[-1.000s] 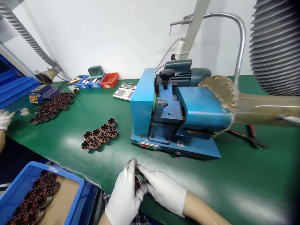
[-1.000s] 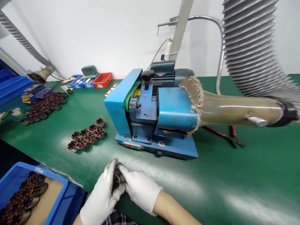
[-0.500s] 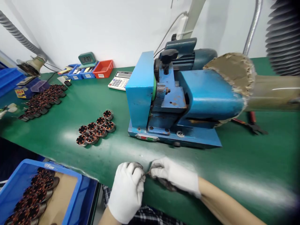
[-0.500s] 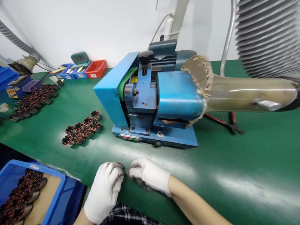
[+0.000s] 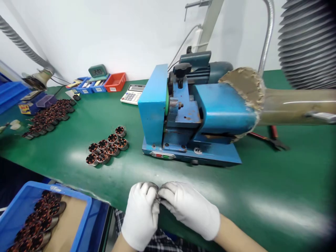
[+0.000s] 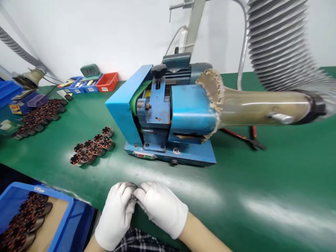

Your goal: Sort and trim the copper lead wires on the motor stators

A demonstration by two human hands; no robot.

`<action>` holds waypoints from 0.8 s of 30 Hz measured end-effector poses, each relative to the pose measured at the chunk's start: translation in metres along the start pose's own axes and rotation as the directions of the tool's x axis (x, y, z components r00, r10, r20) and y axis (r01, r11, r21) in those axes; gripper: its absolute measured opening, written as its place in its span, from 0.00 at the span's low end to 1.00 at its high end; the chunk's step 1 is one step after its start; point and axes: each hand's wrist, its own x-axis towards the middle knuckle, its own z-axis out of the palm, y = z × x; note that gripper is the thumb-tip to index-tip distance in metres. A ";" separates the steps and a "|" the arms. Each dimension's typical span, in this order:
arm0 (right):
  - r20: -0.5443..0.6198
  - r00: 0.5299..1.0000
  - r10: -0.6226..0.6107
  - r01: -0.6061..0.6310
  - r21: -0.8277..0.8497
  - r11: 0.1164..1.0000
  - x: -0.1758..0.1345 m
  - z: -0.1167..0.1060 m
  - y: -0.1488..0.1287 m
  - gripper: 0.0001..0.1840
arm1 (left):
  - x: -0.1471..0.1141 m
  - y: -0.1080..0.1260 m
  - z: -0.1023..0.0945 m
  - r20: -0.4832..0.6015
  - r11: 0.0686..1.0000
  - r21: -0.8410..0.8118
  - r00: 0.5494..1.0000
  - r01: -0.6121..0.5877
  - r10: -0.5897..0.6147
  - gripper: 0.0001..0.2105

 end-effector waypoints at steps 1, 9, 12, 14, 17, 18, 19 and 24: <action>0.026 0.999 0.033 -0.034 0.026 0.999 0.000 -0.006 -0.001 0.07 | 0.000 0.000 0.000 -0.004 1.000 0.002 1.000 -0.002 0.002 0.11; 0.057 0.998 0.034 -0.030 -0.077 0.997 0.003 -0.002 -0.006 0.06 | -0.001 0.000 0.003 -0.041 1.000 -0.005 0.999 -0.015 0.015 0.12; 0.045 0.999 -0.005 0.010 -0.127 0.992 0.007 0.008 -0.001 0.07 | 0.000 -0.003 -0.003 -0.012 0.997 -0.082 1.000 0.005 -0.006 0.12; 0.021 0.999 0.040 -0.039 -0.055 0.998 0.009 0.011 0.002 0.07 | 0.001 -0.008 -0.008 0.014 0.984 -0.173 0.999 0.037 -0.035 0.17; 0.005 0.992 0.129 -0.129 0.085 0.988 0.009 0.010 0.005 0.08 | 0.001 -0.021 -0.010 0.019 0.969 -0.237 0.997 0.074 -0.072 0.31; 0.007 0.990 0.141 -0.141 0.114 0.983 0.009 0.010 0.005 0.09 | 0.001 -0.025 -0.009 0.005 0.969 -0.236 0.997 0.074 -0.075 0.31; 0.006 0.990 0.143 -0.143 0.129 0.981 0.008 0.009 0.005 0.09 | 0.000 -0.029 -0.007 -0.011 0.971 -0.230 0.997 0.070 -0.075 0.28; -0.065 0.995 0.082 -0.080 0.028 0.996 0.001 -0.003 -0.002 0.13 | -0.006 -0.024 -0.001 -0.122 0.963 -0.263 0.988 0.058 -0.093 0.25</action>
